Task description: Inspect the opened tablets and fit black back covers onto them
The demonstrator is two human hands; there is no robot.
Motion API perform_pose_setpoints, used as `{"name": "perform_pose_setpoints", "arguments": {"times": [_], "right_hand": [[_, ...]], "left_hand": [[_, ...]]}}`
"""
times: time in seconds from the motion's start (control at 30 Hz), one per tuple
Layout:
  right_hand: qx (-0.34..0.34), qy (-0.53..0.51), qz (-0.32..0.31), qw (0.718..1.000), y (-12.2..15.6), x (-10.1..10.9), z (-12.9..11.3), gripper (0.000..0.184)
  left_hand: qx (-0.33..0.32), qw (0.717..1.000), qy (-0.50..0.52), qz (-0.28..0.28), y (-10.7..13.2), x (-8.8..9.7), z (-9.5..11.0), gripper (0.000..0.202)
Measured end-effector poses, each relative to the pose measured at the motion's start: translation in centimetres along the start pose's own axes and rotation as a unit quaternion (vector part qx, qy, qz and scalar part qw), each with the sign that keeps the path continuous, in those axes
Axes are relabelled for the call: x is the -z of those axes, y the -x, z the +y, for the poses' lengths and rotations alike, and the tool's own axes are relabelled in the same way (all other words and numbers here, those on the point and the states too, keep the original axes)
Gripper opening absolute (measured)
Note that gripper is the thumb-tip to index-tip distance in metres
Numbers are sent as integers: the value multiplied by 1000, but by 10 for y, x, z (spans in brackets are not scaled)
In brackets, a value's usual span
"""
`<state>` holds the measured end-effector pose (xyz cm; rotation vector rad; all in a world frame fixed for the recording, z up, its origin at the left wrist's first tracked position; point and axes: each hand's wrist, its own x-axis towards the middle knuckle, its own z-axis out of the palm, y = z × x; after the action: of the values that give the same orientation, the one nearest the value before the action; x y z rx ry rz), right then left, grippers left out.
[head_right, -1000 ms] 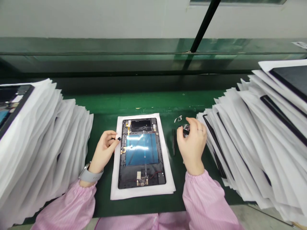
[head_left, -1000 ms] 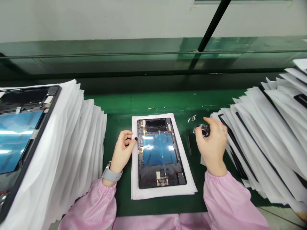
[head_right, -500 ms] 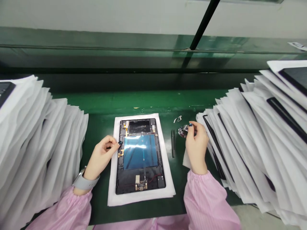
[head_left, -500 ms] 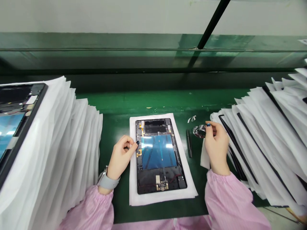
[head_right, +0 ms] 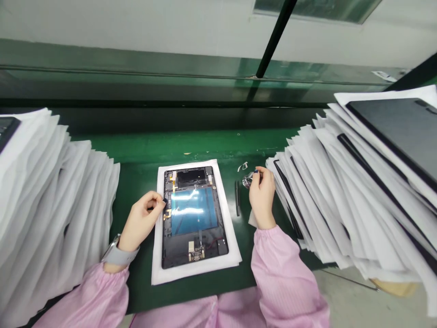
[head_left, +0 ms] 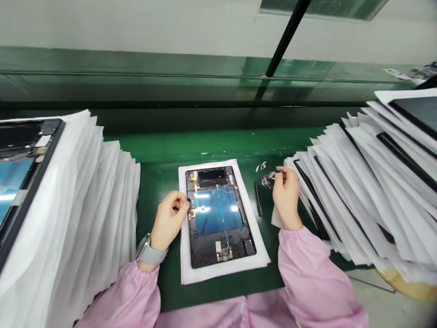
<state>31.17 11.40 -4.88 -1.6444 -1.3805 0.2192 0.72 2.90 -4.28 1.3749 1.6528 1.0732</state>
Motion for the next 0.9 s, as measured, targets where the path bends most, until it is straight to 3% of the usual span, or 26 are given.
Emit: {"name": "perform_pose_setpoints", "arguments": {"times": [0.13,0.2,0.3,0.4,0.9], "right_hand": [[26,-2,-5,1000,15,24,-26,21],[-6,-59,-112,992,33,42,-38,18],[-89,-120,-339,929,66,64,-46,13],[-133,-131,-437,880,91,76,-43,7],[-130,-110,-427,888,106,76,-45,4]], "left_hand": [[-14,1000,-11,1,-1,0,1,13],[-19,1000,-15,-2,-2,-1,1,14],[-27,999,-21,-5,-2,-1,0,14],[-29,999,-27,-4,-1,-2,-3,13],[-48,998,-42,11,1,-3,-5,13]]}}
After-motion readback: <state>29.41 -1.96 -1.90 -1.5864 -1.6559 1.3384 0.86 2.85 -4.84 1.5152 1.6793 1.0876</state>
